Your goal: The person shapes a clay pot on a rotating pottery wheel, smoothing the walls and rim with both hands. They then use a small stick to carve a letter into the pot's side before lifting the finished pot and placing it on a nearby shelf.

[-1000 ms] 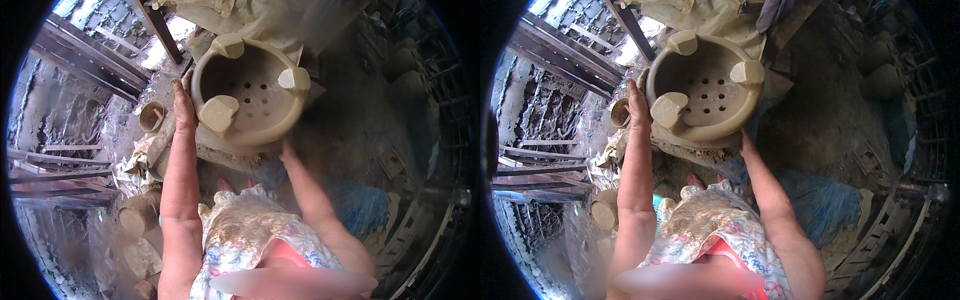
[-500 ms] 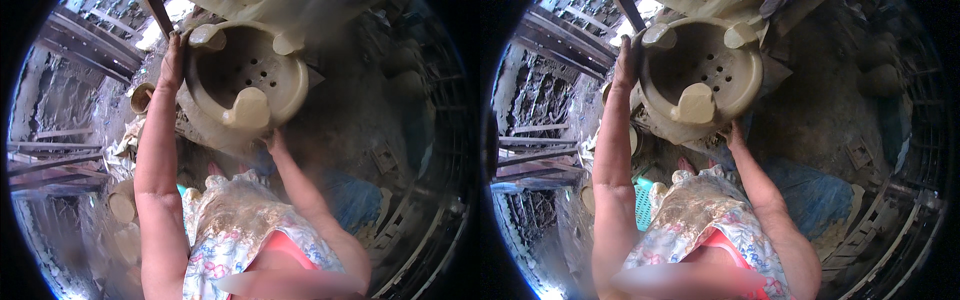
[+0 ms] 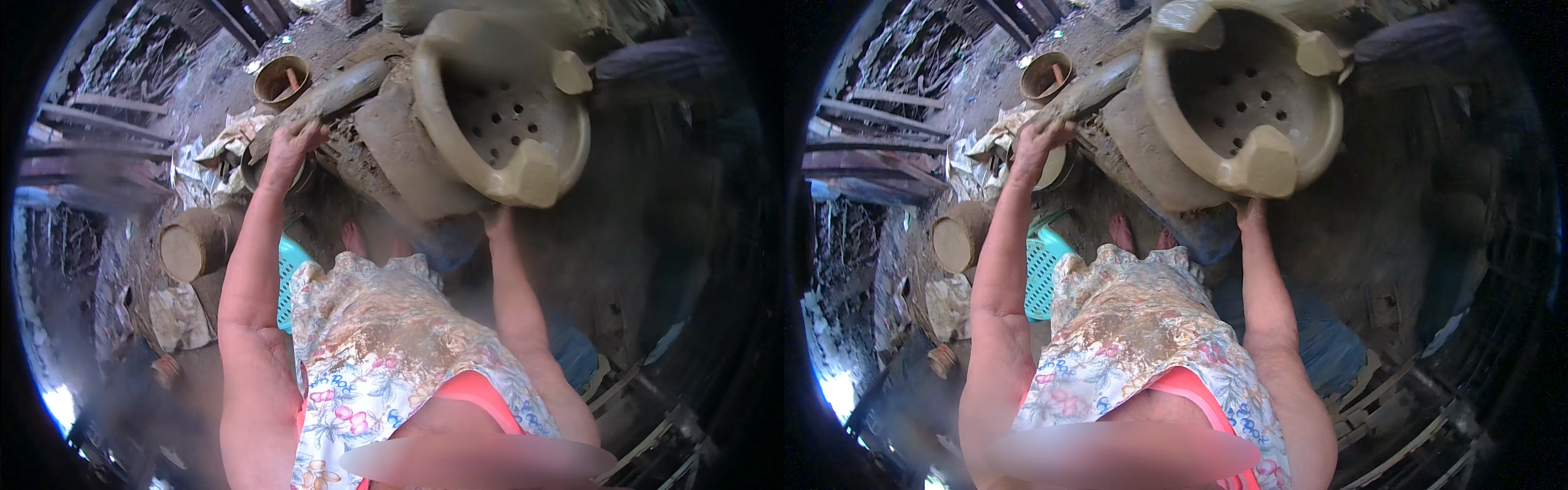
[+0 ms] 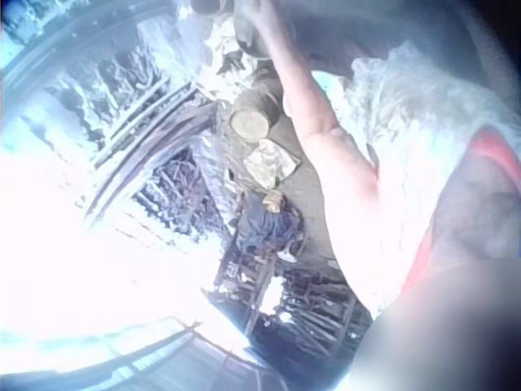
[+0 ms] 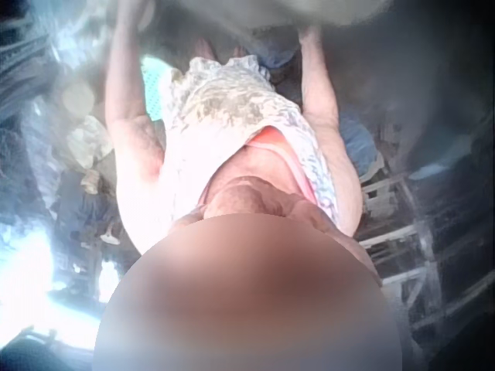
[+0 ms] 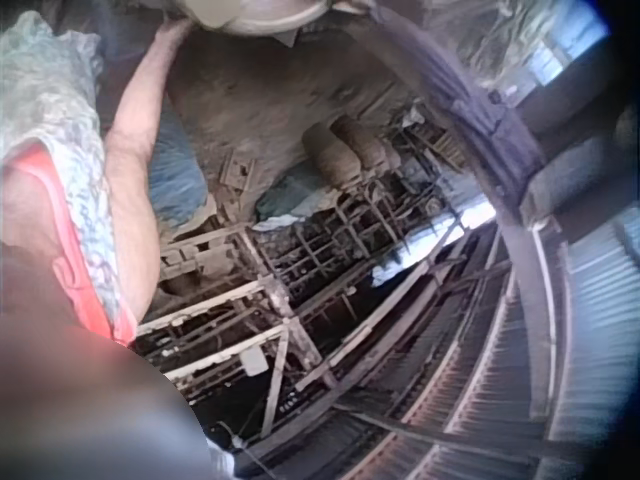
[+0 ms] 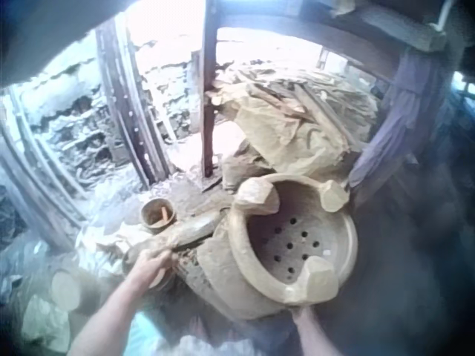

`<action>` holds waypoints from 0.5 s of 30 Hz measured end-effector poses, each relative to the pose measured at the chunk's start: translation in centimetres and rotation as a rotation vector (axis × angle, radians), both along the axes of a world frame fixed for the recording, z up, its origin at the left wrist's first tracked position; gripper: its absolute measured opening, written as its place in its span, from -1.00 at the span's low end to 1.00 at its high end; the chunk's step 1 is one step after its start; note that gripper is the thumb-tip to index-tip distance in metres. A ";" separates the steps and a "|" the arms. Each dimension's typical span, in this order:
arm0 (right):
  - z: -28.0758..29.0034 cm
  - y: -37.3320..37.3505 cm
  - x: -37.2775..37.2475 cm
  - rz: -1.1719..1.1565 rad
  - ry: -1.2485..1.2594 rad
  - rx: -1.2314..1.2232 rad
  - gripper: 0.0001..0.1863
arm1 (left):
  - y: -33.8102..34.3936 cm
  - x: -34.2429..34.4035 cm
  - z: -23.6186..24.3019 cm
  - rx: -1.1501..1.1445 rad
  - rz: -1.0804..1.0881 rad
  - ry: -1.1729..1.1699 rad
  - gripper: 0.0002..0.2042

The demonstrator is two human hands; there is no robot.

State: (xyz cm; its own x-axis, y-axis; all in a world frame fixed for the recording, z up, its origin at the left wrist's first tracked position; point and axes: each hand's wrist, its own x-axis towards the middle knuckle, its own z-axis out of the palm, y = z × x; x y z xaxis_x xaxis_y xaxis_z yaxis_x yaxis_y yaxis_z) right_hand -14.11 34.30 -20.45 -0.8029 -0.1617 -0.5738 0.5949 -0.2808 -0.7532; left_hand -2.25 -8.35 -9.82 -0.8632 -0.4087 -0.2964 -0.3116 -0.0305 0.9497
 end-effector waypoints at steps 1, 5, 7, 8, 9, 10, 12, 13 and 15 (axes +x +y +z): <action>0.0 0.2 -0.3 -0.008 0.003 0.010 -0.28 | -0.5 2.0 -2.1 -0.087 0.089 -0.046 -0.69; 0.2 0.6 -1.4 -0.062 -0.031 0.058 -0.28 | -0.8 9.1 -9.6 -0.427 0.195 -0.344 -0.85; 0.2 0.7 -1.9 -0.157 -0.080 0.091 -0.28 | -0.3 11.3 -12.4 -0.456 0.258 -0.417 -0.84; 0.3 1.1 -1.9 -0.132 -0.052 0.055 -0.27 | -0.3 11.9 -13.6 -0.457 0.261 -0.428 -0.82; 0.2 1.3 -2.1 -0.117 -0.036 0.087 -0.25 | -0.4 12.3 -14.5 -0.506 0.252 -0.474 -0.82; 0.0 1.5 -2.3 -0.155 -0.046 0.123 -0.24 | -0.6 12.4 -15.4 -0.556 0.243 -0.516 -0.81; -0.5 1.8 -2.8 -0.129 -0.021 0.135 -0.20 | -1.2 12.4 -17.0 -0.604 0.244 -0.539 -0.78; -0.6 2.1 -2.9 -0.118 -0.024 0.123 -0.20 | -1.6 12.4 -17.8 -0.601 0.256 -0.519 -0.77; -1.1 2.5 -3.3 -0.132 -0.020 0.141 -0.21 | -2.8 12.1 -19.6 -0.595 0.276 -0.503 -0.74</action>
State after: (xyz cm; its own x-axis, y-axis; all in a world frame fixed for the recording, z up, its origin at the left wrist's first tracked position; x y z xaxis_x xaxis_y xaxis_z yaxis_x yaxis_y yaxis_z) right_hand -17.41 36.79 -21.57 -0.8000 0.0269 -0.5994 0.5752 -0.2501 -0.7789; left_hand 9.81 -11.14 -29.44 -0.5311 -0.7970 -0.2877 -0.7586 0.2960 0.5804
